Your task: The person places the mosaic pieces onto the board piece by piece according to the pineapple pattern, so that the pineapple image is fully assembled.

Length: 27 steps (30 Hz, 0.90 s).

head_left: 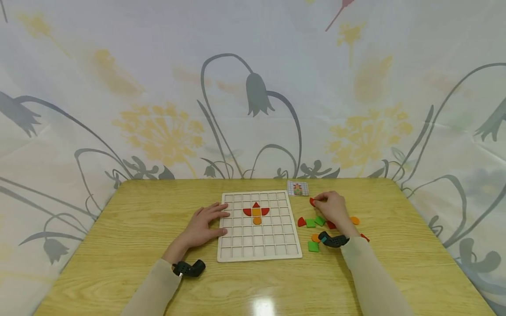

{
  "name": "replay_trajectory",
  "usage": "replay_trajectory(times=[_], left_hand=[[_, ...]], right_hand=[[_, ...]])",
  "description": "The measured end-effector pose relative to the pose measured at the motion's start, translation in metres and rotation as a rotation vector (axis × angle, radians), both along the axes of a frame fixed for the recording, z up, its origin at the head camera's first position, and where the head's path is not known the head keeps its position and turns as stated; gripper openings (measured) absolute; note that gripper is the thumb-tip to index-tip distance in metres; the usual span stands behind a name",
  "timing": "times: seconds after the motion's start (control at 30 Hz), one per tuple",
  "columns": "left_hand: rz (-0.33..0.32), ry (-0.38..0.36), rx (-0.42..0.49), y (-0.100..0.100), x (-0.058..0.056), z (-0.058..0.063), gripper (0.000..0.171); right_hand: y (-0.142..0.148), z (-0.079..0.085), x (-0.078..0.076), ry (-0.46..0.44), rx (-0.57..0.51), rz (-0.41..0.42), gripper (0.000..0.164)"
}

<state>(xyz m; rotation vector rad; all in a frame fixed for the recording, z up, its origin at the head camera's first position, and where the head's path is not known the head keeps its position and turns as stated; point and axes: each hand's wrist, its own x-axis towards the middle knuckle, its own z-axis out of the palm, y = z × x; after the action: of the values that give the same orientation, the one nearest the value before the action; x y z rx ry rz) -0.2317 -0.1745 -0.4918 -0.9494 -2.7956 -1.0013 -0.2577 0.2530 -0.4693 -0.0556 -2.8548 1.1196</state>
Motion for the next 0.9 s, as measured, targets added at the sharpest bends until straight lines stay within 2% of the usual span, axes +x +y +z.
replay_trajectory(times=[0.3, 0.73, 0.9], left_hand=[[-0.005, -0.011, 0.0, -0.0001, -0.0001, 0.0021, 0.048], [-0.005, -0.015, -0.003, -0.0002, 0.0004, 0.0027, 0.047], [0.0, -0.014, -0.011, 0.0007, 0.001, 0.0043, 0.047]], right_hand=[[0.0012, 0.0019, 0.0027, -0.01, -0.04, 0.006, 0.027], [0.0003, -0.0024, 0.0027, 0.034, -0.07, 0.022, 0.016], [-0.0006, 0.0017, 0.0041, 0.042, -0.095, 0.035, 0.015]])
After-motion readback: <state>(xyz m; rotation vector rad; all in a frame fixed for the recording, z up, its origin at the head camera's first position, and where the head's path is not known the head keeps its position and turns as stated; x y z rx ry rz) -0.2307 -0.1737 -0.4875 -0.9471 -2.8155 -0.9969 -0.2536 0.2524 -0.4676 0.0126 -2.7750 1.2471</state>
